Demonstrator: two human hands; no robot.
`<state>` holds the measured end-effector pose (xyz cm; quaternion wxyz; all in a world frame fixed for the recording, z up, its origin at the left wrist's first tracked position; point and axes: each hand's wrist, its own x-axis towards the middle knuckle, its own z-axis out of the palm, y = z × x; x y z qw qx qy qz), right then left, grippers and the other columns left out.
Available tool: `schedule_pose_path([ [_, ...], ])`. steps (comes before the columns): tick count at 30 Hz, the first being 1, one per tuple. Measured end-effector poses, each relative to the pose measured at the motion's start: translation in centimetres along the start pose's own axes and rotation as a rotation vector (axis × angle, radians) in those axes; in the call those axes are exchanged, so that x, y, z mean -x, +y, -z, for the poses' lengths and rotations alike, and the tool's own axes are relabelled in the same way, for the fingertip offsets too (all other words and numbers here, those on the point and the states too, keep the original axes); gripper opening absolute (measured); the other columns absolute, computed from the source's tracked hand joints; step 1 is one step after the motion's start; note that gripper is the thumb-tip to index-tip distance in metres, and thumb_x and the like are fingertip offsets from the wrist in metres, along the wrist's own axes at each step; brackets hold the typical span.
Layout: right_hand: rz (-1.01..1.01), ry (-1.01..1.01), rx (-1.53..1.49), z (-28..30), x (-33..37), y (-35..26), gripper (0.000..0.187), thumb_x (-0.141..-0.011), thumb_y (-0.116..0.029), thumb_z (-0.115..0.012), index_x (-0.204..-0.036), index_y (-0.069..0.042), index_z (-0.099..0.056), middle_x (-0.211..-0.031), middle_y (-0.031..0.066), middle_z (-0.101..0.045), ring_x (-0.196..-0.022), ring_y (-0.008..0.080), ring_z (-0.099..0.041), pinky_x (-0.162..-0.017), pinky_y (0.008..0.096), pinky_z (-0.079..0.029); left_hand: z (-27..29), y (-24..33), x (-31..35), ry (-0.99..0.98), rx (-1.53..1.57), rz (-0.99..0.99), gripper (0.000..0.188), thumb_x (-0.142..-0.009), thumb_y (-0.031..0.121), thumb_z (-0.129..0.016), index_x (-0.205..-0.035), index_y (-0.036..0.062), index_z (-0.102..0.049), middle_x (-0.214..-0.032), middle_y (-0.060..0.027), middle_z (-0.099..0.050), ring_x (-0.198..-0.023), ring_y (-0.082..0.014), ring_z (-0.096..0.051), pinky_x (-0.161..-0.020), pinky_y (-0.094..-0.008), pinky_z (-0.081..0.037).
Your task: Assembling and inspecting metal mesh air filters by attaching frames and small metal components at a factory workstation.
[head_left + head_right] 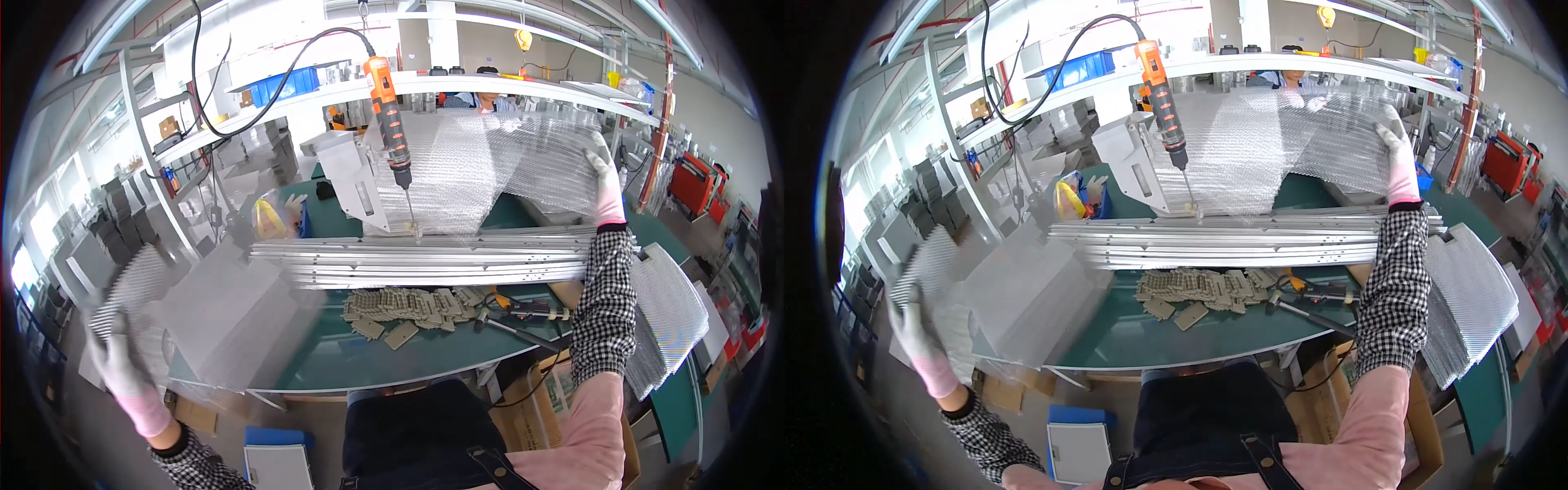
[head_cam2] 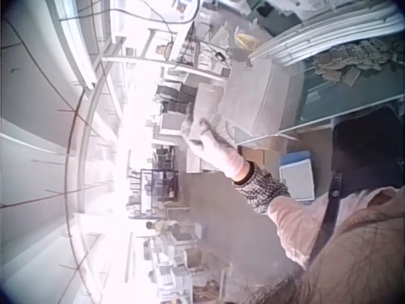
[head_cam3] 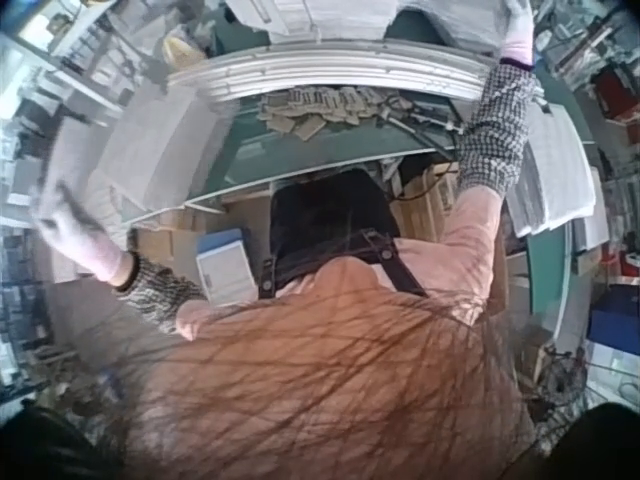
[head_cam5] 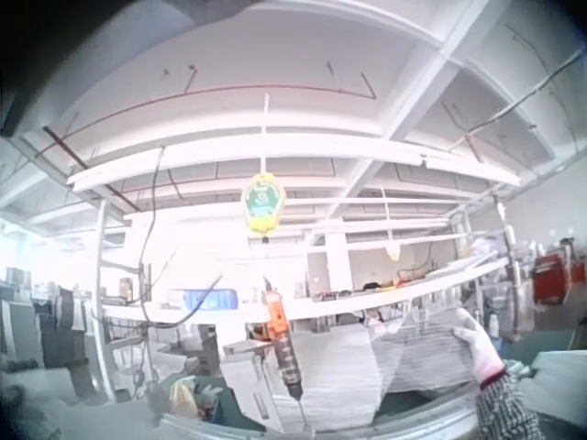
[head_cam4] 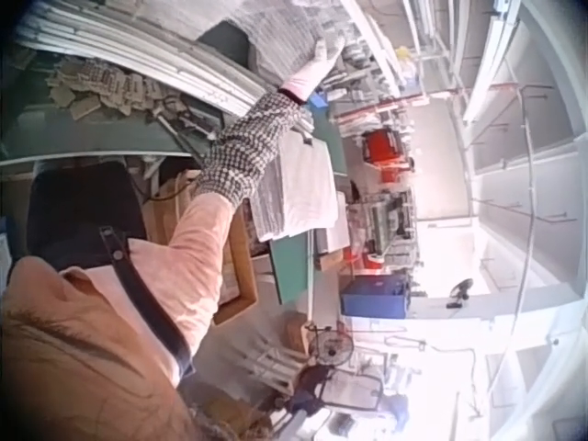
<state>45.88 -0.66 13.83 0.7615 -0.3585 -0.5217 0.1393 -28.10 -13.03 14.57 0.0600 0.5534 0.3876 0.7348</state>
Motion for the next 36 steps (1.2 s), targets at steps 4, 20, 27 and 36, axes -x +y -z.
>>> schedule_pose_path([
  [4, 0.053, 0.06, -0.275, 1.4, 1.5, -0.7, 0.069, -0.091, -0.027, -0.064, -0.151, -0.006, -0.037, -0.149, 0.0117, -0.044, -0.132, 0.0194, -0.047, -0.108, 0.0354, -0.039, -1.1, -5.0, 3.7, -0.055, 0.158, 0.219, 0.063, -0.09, 0.023, -0.065, -0.142, -0.0053, -0.043, -0.138, -0.0155, -0.052, -0.125, -0.0246, -0.05, -0.11, -0.0361, -0.035],
  [20, -0.152, -0.263, 0.543, 8.6, -7.2, -4.4, 0.064, -0.086, 0.005, -0.065, -0.145, 0.0, -0.041, -0.128, 0.0115, -0.061, -0.111, 0.0191, -0.061, -0.094, 0.0288, -0.049, -18.8, -21.4, 18.9, -0.492, 0.841, 0.913, 0.066, -0.084, 0.018, -0.068, -0.142, -0.0021, -0.044, -0.135, -0.0152, -0.055, -0.121, -0.0252, -0.054, -0.107, -0.0369, -0.04],
  [27, 0.004, -0.289, 0.354, 2.2, -7.2, -8.9, 0.066, -0.09, -0.006, -0.066, -0.147, 0.002, -0.035, -0.128, 0.0145, -0.061, -0.108, 0.0206, -0.063, -0.095, 0.0305, -0.051, -19.5, -25.9, 20.8, -0.522, 0.625, 0.915, 0.047, -0.091, 0.006, -0.059, -0.138, -0.0008, -0.05, -0.128, -0.0114, -0.06, -0.116, -0.0205, -0.057, -0.101, -0.0321, -0.045],
  [36, 0.097, -0.01, 0.199, -0.6, 11.0, -7.1, 0.062, -0.097, -0.026, -0.059, -0.149, -0.001, -0.036, -0.149, 0.0093, -0.043, -0.139, 0.0177, -0.037, -0.117, 0.0328, -0.025, -19.5, -28.4, 21.4, -0.514, 0.813, 0.956, 0.054, -0.097, 0.015, -0.052, -0.147, -0.0011, -0.039, -0.146, -0.0144, -0.046, -0.131, -0.0226, -0.048, -0.11, -0.0333, -0.038],
])
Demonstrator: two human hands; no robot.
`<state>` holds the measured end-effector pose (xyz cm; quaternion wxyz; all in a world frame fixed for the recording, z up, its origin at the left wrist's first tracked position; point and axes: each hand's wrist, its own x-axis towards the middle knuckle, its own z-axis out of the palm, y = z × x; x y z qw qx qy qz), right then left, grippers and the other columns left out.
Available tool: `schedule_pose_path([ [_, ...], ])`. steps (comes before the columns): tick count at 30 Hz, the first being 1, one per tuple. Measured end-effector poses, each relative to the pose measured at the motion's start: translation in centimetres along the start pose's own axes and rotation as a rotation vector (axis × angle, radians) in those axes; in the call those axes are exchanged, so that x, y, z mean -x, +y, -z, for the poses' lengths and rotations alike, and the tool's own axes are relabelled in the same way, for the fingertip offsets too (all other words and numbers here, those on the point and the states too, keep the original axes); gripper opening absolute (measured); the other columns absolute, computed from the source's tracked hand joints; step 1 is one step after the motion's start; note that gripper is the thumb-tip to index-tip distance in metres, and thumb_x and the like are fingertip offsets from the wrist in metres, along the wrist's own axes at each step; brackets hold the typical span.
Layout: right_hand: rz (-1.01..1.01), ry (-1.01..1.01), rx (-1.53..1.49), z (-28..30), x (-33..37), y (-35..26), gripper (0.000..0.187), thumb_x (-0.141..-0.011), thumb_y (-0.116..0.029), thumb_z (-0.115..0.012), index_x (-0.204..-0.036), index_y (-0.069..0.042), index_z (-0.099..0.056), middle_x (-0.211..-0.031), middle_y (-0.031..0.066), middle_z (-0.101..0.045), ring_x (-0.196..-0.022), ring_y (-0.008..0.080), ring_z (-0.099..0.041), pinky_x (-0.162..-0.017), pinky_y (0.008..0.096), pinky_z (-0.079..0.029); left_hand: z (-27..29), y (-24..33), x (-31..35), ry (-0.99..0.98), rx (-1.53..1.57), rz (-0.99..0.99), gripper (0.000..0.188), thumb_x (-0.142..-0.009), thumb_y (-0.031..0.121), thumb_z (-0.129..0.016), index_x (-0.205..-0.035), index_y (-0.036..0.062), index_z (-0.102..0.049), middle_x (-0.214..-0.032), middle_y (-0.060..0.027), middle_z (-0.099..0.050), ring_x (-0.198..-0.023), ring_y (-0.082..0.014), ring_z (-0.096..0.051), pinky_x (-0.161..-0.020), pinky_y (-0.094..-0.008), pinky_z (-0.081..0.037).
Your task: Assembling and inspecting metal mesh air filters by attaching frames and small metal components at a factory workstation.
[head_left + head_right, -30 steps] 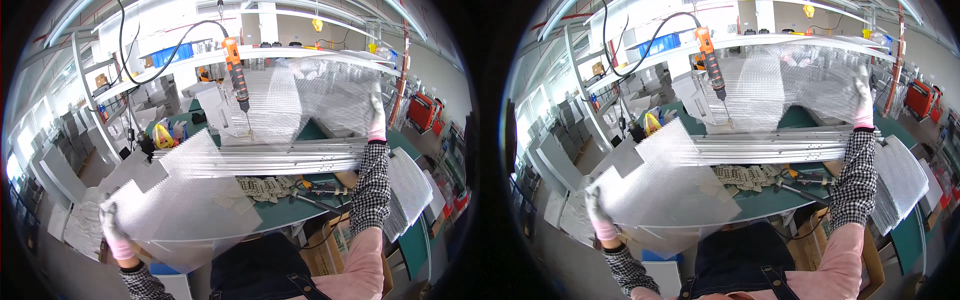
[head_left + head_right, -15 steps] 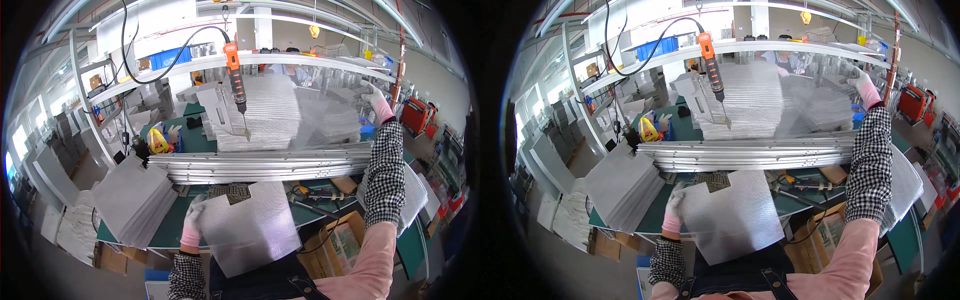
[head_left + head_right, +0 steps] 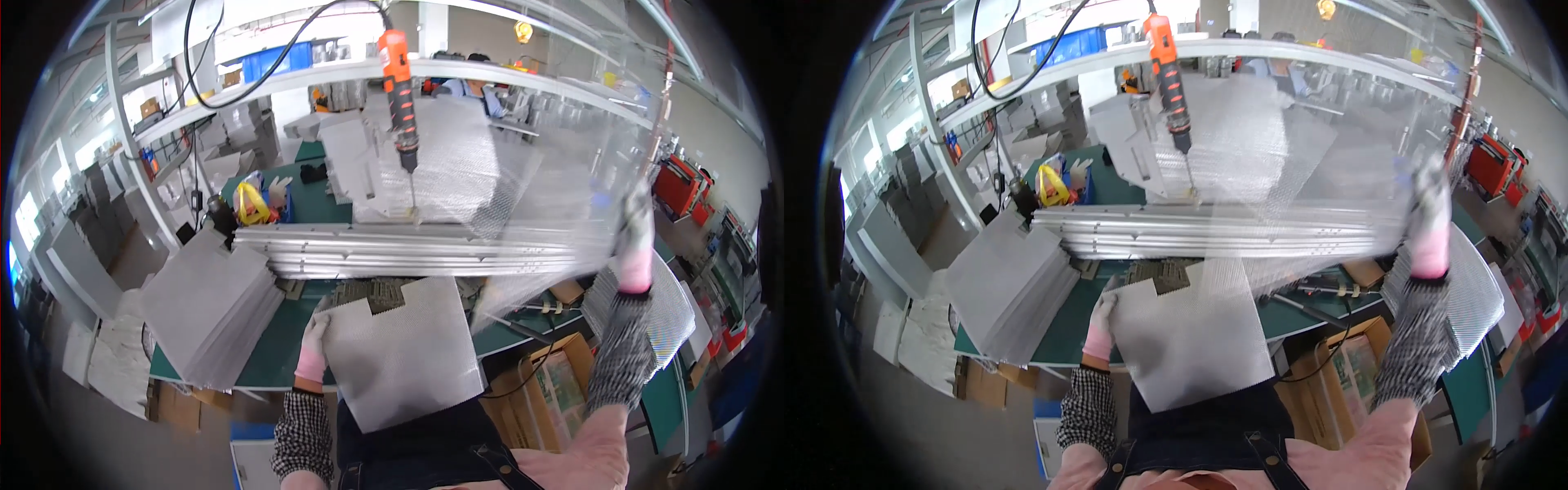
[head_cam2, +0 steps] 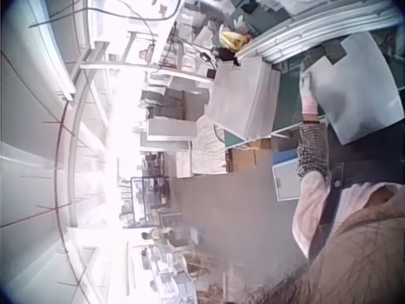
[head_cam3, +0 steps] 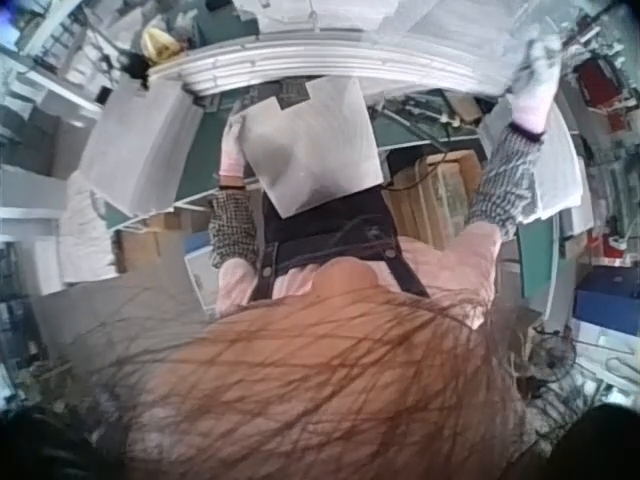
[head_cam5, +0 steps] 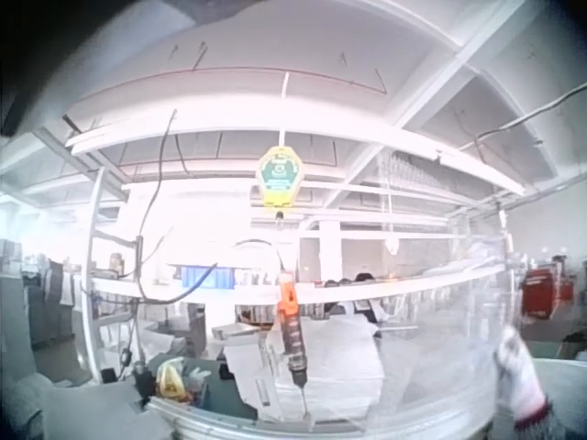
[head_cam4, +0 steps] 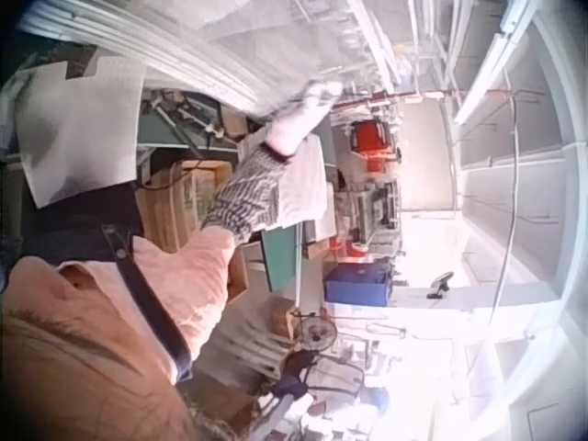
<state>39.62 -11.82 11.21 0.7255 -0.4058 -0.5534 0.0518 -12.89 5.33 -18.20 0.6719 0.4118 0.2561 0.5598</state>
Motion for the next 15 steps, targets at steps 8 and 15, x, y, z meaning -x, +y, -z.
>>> schedule_pose_path([
  [8, -1.058, -0.338, -0.195, -11.6, 25.5, 8.0, 0.024, -0.097, 0.001, -0.046, -0.12, -0.001, -0.052, -0.097, 0.0138, -0.069, -0.068, 0.0172, -0.068, -0.059, 0.0253, -0.055, 1.3, -0.5, 0.6, 0.137, 0.087, 0.11, 0.046, -0.101, 0.023, -0.052, -0.14, -0.0008, -0.047, -0.133, -0.0126, -0.056, -0.118, -0.023, -0.057, -0.1, -0.0319, -0.048],
  [15, -1.151, -0.403, -0.193, -11.8, 27.7, 10.0, 0.028, -0.094, 0.005, -0.046, -0.122, 0.004, -0.051, -0.094, 0.0166, -0.068, -0.068, 0.0222, -0.067, -0.063, 0.0299, -0.057, 1.8, -0.6, 0.6, 0.044, 0.261, 0.108, 0.051, -0.103, 0.036, -0.047, -0.137, -0.0016, -0.049, -0.134, -0.0143, -0.056, -0.121, -0.025, -0.056, -0.104, -0.0358, -0.045],
])
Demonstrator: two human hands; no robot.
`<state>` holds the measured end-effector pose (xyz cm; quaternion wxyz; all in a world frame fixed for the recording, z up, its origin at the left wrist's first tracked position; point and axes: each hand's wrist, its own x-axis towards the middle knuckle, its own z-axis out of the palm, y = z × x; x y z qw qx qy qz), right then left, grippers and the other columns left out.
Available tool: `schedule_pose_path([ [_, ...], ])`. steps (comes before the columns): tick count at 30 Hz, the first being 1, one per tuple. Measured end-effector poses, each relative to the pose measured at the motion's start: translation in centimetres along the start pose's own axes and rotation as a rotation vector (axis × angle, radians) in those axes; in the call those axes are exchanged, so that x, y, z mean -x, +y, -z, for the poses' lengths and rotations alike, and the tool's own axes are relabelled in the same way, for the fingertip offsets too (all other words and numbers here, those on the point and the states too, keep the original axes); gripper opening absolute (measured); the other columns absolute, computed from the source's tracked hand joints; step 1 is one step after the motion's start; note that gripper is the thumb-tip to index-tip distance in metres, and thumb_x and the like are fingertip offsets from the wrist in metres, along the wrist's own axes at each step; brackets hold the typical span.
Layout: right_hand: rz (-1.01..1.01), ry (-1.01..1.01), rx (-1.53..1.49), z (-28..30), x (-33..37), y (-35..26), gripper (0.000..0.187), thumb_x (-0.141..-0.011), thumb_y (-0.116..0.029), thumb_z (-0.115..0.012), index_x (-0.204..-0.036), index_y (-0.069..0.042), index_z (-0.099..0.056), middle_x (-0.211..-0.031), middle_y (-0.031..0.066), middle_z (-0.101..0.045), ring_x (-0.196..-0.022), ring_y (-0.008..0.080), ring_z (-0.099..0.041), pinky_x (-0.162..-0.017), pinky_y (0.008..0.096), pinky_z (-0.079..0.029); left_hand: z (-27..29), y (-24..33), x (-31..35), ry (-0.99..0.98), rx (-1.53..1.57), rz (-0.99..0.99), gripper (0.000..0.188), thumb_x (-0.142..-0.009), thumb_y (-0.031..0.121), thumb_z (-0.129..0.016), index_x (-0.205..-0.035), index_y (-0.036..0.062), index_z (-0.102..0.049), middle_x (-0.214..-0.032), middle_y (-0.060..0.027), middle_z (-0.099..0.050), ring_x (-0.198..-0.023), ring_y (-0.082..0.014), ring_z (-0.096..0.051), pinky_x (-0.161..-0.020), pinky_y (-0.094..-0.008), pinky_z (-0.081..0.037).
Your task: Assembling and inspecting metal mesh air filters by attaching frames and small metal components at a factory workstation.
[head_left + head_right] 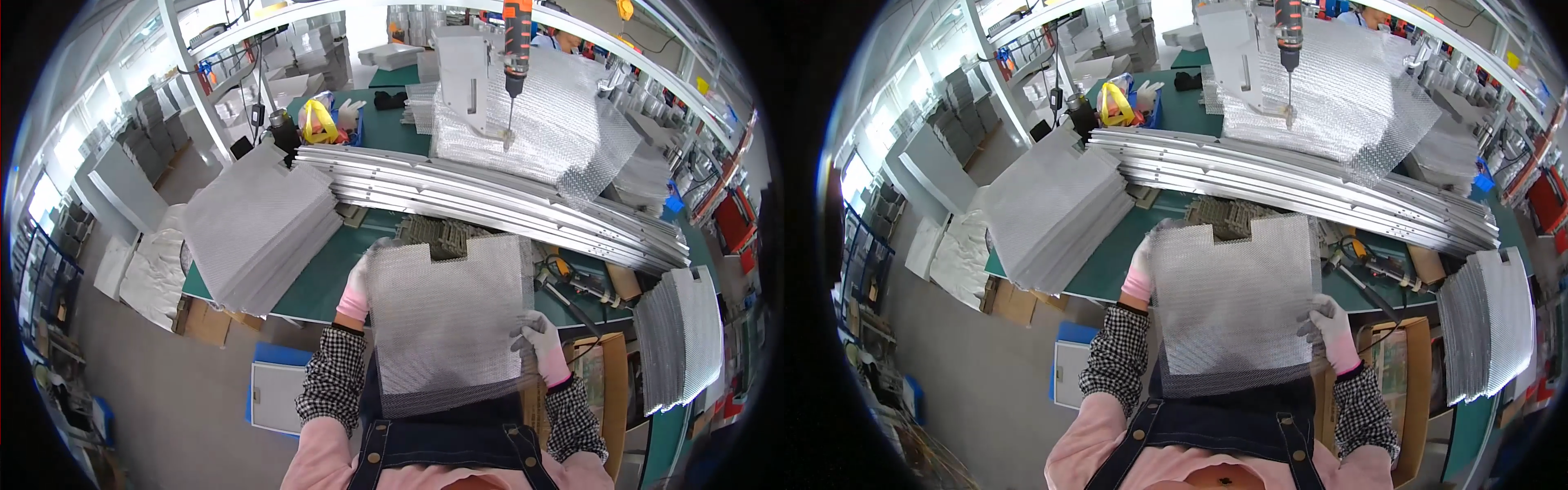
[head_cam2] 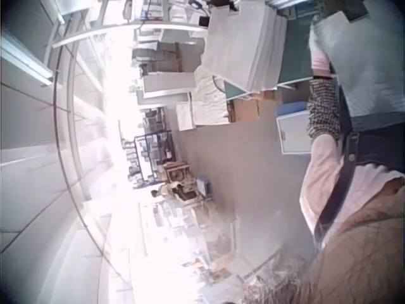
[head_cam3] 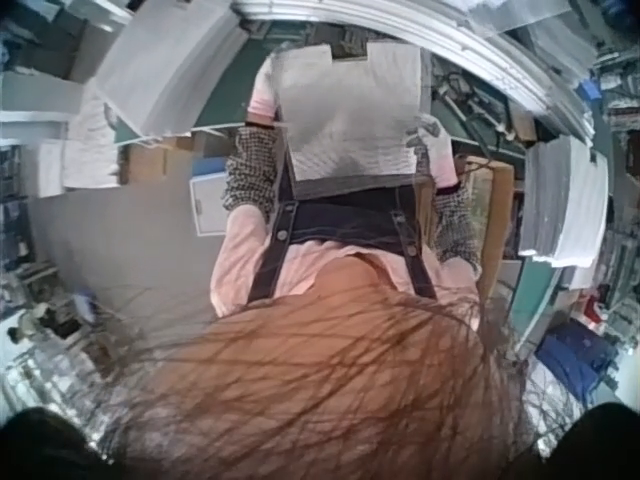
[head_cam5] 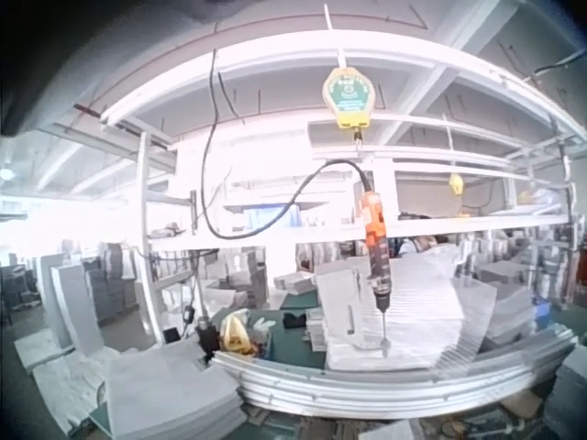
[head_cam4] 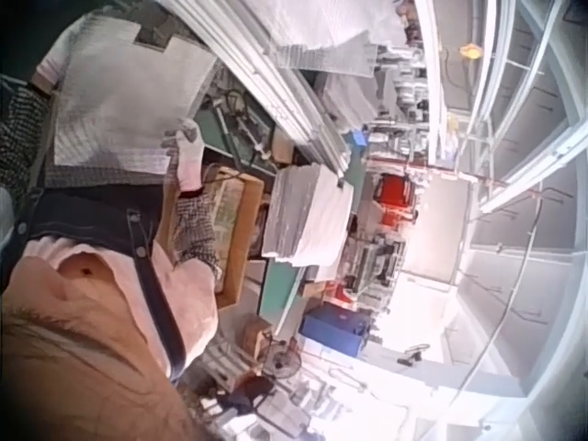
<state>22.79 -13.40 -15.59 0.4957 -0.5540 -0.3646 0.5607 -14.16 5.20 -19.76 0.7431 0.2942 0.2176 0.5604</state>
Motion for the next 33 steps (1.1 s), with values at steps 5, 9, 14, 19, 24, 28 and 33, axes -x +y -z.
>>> schedule_pose_path([
  [5, 0.001, -0.001, 0.053, 0.2, -0.2, 0.6, 0.028, -0.095, 0.003, -0.047, -0.122, 0.003, -0.051, -0.094, 0.0141, -0.068, -0.066, 0.0209, -0.067, -0.058, 0.0279, -0.055, -2.0, 0.2, 0.8, 0.019, 0.11, 0.052, 0.062, -0.102, 0.052, -0.041, -0.136, 0.0002, -0.05, -0.135, -0.0167, -0.055, -0.123, -0.0297, -0.055, -0.106, -0.0411, -0.044],
  [9, -0.053, 0.021, 0.08, 0.2, -0.5, 1.1, 0.027, -0.096, 0.0, -0.047, -0.123, 0.002, -0.05, -0.097, 0.0153, -0.07, -0.066, 0.0194, -0.069, -0.053, 0.0246, -0.053, -3.2, 0.9, 1.4, 0.033, 0.022, 0.034, 0.065, -0.101, 0.055, -0.042, -0.137, 0.0018, -0.049, -0.135, -0.0179, -0.055, -0.123, -0.0307, -0.055, -0.106, -0.0426, -0.044],
  [14, -0.075, 0.025, 0.074, -0.3, -0.6, 0.3, 0.029, -0.095, 0.0, -0.047, -0.124, 0.002, -0.05, -0.097, 0.0156, -0.069, -0.067, 0.0207, -0.069, -0.054, 0.0255, -0.052, -2.3, 1.1, 0.8, -0.109, -0.127, -0.081, 0.06, -0.09, 0.029, -0.062, -0.138, -0.0028, -0.046, -0.134, -0.0166, -0.056, -0.122, -0.0283, -0.055, -0.106, -0.0412, -0.044],
  [19, 0.036, 0.053, 0.112, 1.9, 0.2, 1.0, 0.031, -0.091, -0.003, -0.057, -0.121, 0.006, -0.055, -0.098, 0.0109, -0.067, -0.081, 0.0181, -0.067, -0.068, 0.0297, -0.056, -2.5, -1.2, 0.6, 0.028, -0.368, -0.194, 0.048, -0.098, 0.016, -0.051, -0.141, -0.002, -0.046, -0.143, -0.0117, -0.051, -0.131, -0.0219, -0.048, -0.114, -0.0349, -0.034],
  [24, 0.271, 0.31, 1.002, 5.9, 2.1, -7.2, 0.033, -0.092, -0.019, -0.058, -0.122, -0.004, -0.059, -0.105, 0.0169, -0.069, -0.098, 0.0297, -0.067, -0.089, 0.0372, -0.053, 2.6, 1.4, 1.6, 0.059, -0.602, -0.234, 0.056, -0.098, 0.027, -0.049, -0.143, -0.0045, -0.041, -0.142, -0.0119, -0.049, -0.131, -0.0222, -0.046, -0.114, -0.0349, -0.031],
  [28, 0.213, 1.03, 1.555, 16.5, 10.2, -17.4, 0.028, -0.09, -0.028, -0.063, -0.111, -0.01, -0.066, -0.096, 0.0093, -0.068, -0.087, 0.0268, -0.066, -0.081, 0.0411, -0.054, -0.4, 0.3, -0.3, -0.033, -0.36, -0.073, 0.062, -0.097, 0.033, -0.054, -0.148, 0.0006, -0.037, -0.142, -0.0136, -0.048, -0.13, -0.0277, -0.046, -0.11, -0.0422, -0.036],
  [33, -0.354, 1.003, 1.58, 24.9, 14.6, -18.5, 0.07, -0.074, -0.039, -0.079, -0.133, -0.009, -0.057, -0.119, 0.0179, -0.065, -0.111, 0.0316, -0.064, -0.099, 0.0427, -0.048, -2.5, 0.9, -0.2, -0.033, -0.377, -0.066, 0.058, -0.097, 0.03, -0.056, -0.146, 0.0041, -0.041, -0.143, -0.0131, -0.048, -0.13, -0.0278, -0.046, -0.11, -0.0416, -0.037],
])
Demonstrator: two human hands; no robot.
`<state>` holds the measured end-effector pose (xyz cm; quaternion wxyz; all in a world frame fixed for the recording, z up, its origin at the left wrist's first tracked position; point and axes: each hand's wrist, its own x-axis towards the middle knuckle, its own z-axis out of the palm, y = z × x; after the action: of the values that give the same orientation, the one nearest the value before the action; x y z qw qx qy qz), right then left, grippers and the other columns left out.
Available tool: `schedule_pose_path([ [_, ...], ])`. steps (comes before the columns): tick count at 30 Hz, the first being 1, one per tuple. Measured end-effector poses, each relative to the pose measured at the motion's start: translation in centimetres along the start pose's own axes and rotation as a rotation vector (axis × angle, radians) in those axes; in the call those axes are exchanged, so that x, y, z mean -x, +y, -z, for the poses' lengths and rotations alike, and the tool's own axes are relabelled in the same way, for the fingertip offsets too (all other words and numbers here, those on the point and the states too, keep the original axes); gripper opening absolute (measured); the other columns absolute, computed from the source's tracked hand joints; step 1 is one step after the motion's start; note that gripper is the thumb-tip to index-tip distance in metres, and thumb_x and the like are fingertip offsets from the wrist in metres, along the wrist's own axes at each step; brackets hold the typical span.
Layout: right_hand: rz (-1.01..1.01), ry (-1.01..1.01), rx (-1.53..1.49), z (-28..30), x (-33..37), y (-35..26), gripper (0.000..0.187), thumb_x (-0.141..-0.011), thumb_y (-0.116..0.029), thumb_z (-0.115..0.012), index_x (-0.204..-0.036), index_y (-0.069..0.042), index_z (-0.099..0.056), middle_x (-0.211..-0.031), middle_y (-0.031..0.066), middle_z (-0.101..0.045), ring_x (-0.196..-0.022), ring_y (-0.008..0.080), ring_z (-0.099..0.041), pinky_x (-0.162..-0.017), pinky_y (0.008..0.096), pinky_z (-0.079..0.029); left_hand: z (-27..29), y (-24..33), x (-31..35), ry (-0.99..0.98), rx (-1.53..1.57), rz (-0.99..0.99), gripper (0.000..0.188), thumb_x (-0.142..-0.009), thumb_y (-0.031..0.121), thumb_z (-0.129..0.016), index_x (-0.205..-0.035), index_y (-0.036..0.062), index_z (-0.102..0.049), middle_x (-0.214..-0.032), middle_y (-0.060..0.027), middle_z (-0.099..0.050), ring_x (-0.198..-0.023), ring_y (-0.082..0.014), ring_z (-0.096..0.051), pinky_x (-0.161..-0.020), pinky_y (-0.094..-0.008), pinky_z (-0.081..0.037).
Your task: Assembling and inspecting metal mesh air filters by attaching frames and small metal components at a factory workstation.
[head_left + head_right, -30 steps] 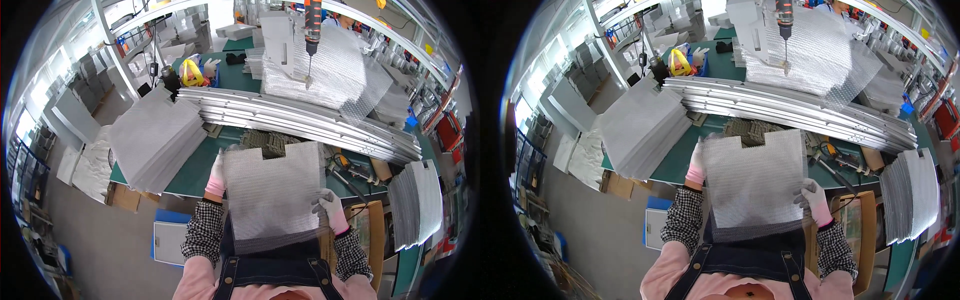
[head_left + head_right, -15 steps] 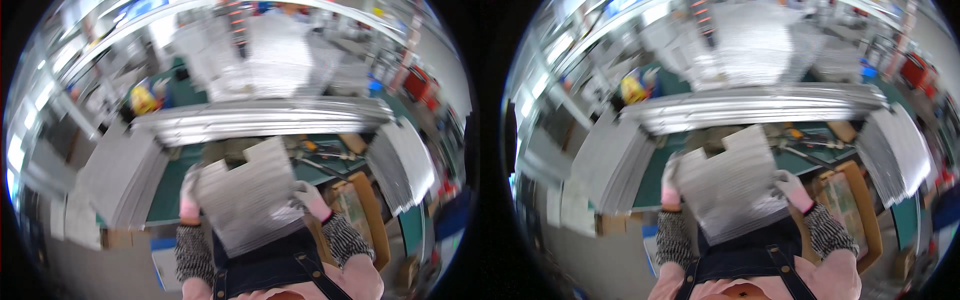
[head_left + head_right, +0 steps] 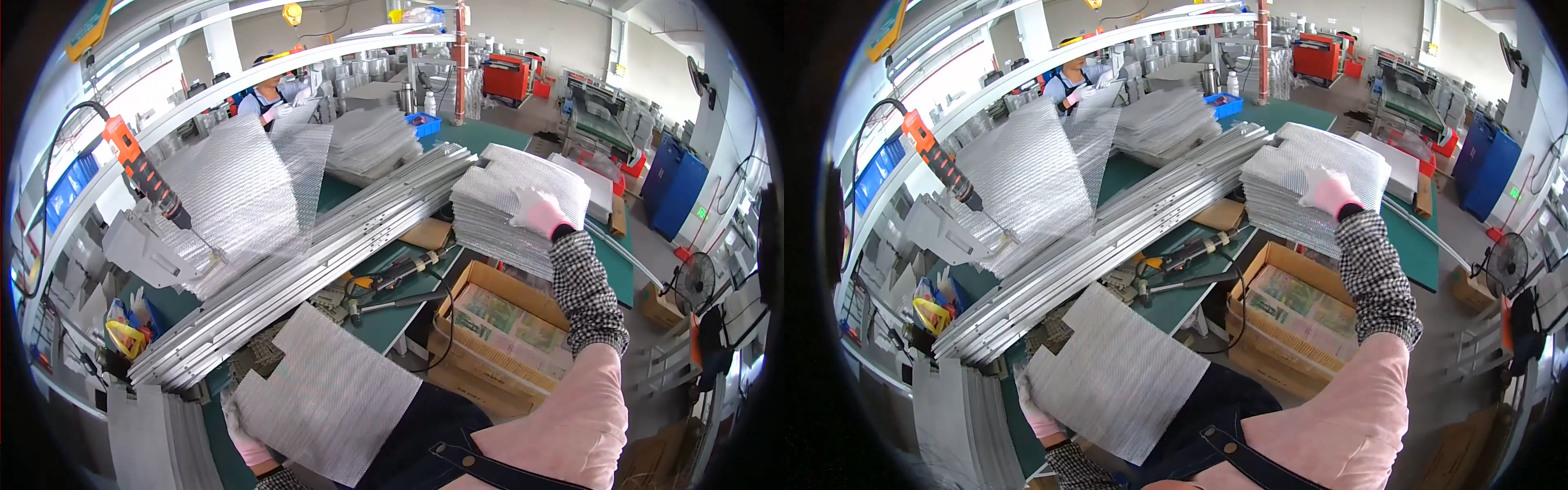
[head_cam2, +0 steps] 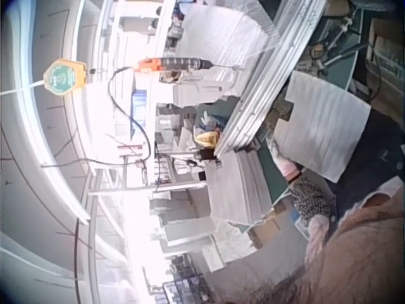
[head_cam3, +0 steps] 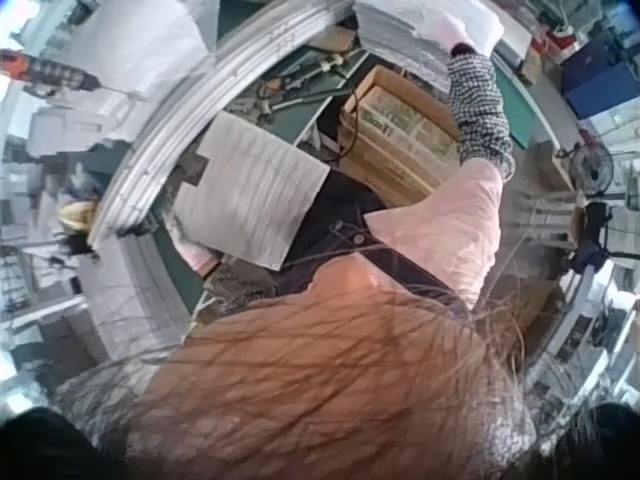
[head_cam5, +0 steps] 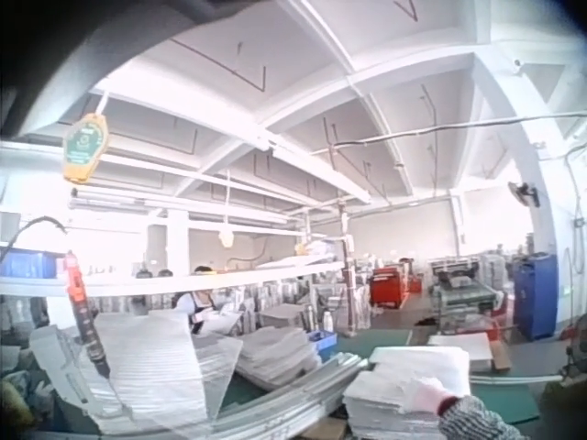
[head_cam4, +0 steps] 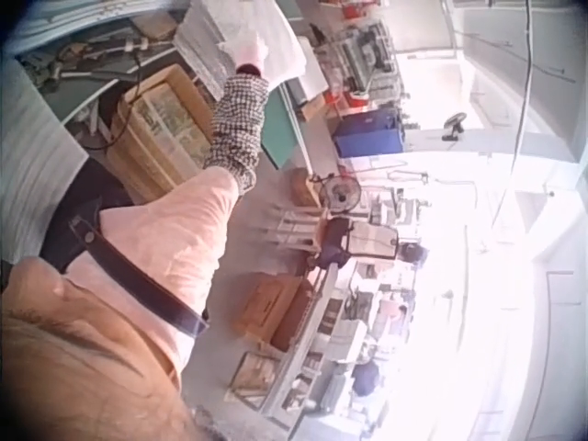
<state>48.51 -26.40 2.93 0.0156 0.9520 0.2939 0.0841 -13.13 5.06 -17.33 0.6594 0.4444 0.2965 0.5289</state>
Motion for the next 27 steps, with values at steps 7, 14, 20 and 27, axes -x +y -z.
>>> schedule_pose_path([
  [7, 0.023, 0.427, -0.228, 3.2, -1.5, 6.9, 0.04, -0.087, -0.023, -0.06, -0.124, -0.007, -0.062, -0.1, 0.0229, -0.069, -0.096, 0.0352, -0.068, -0.084, 0.044, -0.054, 0.1, 0.1, -0.5, -0.122, 0.071, -0.035, 0.056, -0.097, 0.03, -0.054, -0.146, 0.0046, -0.041, -0.144, -0.0113, -0.048, -0.132, -0.0264, -0.045, -0.112, -0.0406, -0.035],
  [14, 0.087, 1.576, -0.713, 6.9, 4.9, 1.7, 0.028, -0.099, -0.003, -0.052, -0.125, 0.0, -0.06, -0.113, 0.0082, -0.066, -0.095, 0.0129, -0.064, -0.082, 0.0272, -0.053, 0.4, 1.0, -0.3, -0.053, -0.059, -0.065, 0.054, -0.099, 0.03, -0.053, -0.144, 0.0014, -0.043, -0.14, -0.0108, -0.051, -0.126, -0.022, -0.049, -0.111, -0.0354, -0.036],
  [20, 0.034, 0.246, -1.917, 0.6, 13.8, -15.5, 0.035, -0.095, -0.012, -0.058, -0.127, -0.003, -0.053, -0.103, 0.0003, -0.061, -0.091, 0.0088, -0.055, -0.084, 0.0242, -0.046, 0.7, 0.5, 0.3, 0.05, -0.109, -0.114, 0.05, -0.097, 0.012, -0.052, -0.144, -0.0016, -0.043, -0.142, -0.0111, -0.051, -0.131, -0.0205, -0.048, -0.115, -0.0322, -0.033],
  [27, 0.312, -0.782, -1.755, -12.1, 16.5, -26.9, 0.027, -0.094, 0.004, -0.05, -0.12, 0.005, -0.058, -0.107, 0.0073, -0.066, -0.096, 0.0137, -0.063, -0.088, 0.0265, -0.05, 1.1, -0.4, 0.4, -0.012, 0.217, -0.017, 0.06, -0.089, 0.027, -0.066, -0.139, -0.0008, -0.048, -0.134, -0.0135, -0.057, -0.12, -0.0255, -0.057, -0.105, -0.0375, -0.045],
])
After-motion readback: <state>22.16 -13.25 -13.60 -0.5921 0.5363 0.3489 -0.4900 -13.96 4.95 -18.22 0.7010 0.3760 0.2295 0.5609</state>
